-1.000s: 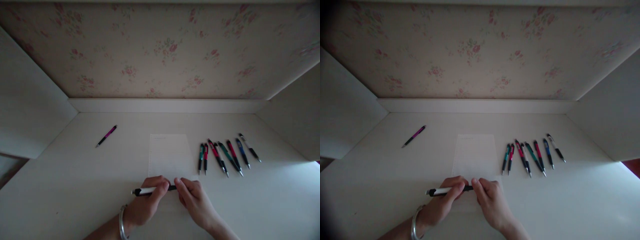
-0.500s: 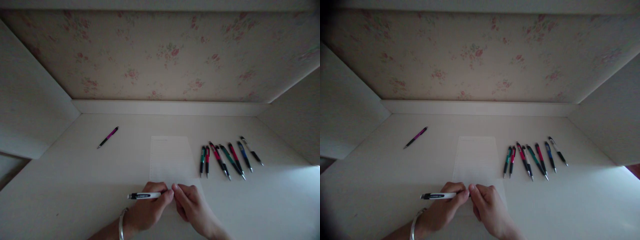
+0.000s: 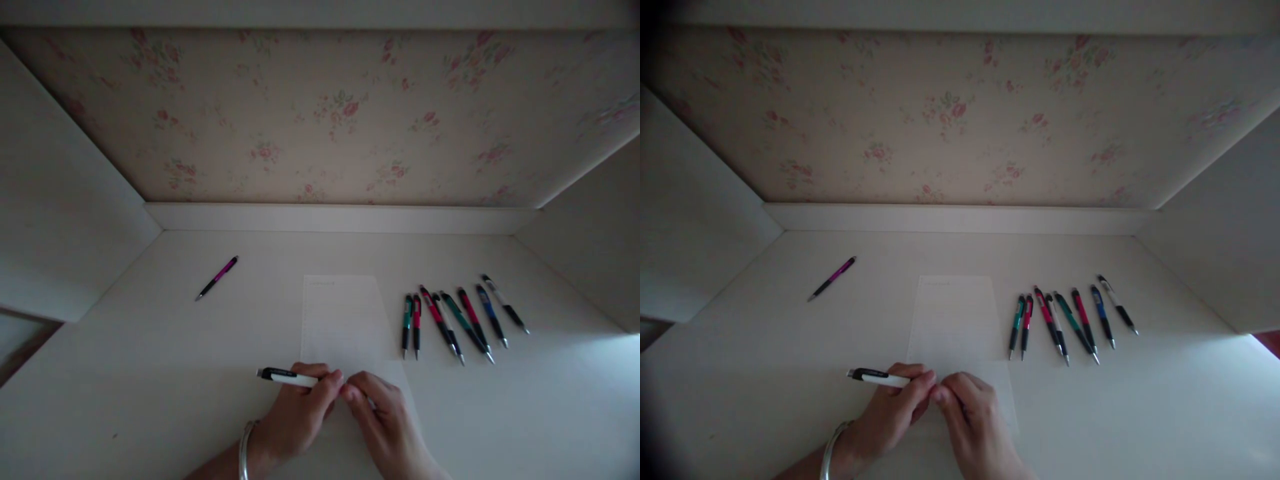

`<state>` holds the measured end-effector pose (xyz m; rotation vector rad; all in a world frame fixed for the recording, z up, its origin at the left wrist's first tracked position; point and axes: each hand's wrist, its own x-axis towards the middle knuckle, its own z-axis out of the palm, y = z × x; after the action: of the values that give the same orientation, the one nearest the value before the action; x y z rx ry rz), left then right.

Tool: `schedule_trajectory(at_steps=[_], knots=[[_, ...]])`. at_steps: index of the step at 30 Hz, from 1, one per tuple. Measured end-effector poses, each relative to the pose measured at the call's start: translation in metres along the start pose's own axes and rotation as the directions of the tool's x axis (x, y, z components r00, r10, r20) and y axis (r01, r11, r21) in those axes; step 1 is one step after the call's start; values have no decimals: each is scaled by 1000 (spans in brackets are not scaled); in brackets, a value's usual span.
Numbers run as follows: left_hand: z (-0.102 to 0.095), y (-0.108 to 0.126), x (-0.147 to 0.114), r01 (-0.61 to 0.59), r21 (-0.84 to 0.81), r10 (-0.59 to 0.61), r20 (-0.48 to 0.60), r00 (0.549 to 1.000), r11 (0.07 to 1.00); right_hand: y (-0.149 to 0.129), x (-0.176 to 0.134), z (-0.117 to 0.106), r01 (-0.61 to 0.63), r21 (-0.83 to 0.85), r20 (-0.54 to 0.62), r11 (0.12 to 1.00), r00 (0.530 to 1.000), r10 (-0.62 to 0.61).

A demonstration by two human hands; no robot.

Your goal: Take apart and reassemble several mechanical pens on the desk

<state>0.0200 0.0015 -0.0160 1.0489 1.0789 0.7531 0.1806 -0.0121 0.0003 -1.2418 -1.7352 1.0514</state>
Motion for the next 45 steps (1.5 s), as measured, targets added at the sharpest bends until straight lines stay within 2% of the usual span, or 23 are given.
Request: schedule_trajectory(at_steps=[7,11,15,22,24,28,36,42,45], knots=[[0,13,2,-17,20,18,-36,999,1000,1,2,-9,-93,146,1,985,996,94],[-2,15,2,-43,103,44,-6,999,994,-3,6,-15,-202,100,84,974,977,194],[-2,13,1,-21,130,21,-1,1000,991,-3,9,-14,-214,94,99,972,974,205],[0,18,0,-14,114,17,-21,1000,993,-4,6,-16,-226,306,116,925,973,200],[0,18,0,-23,118,25,-14,1000,993,-6,6,-16,-251,292,145,923,965,217],[-1,18,0,-50,158,50,6,999,986,-8,8,-16,-251,152,163,956,960,226],[-2,16,2,-62,154,67,-26,997,986,-2,8,-13,-224,183,40,957,975,221],[-2,14,2,-37,92,44,-84,995,995,5,10,-17,-221,54,-111,974,968,226],[-2,13,3,-47,65,53,-89,995,997,9,15,-19,-159,-97,-192,982,972,139]])
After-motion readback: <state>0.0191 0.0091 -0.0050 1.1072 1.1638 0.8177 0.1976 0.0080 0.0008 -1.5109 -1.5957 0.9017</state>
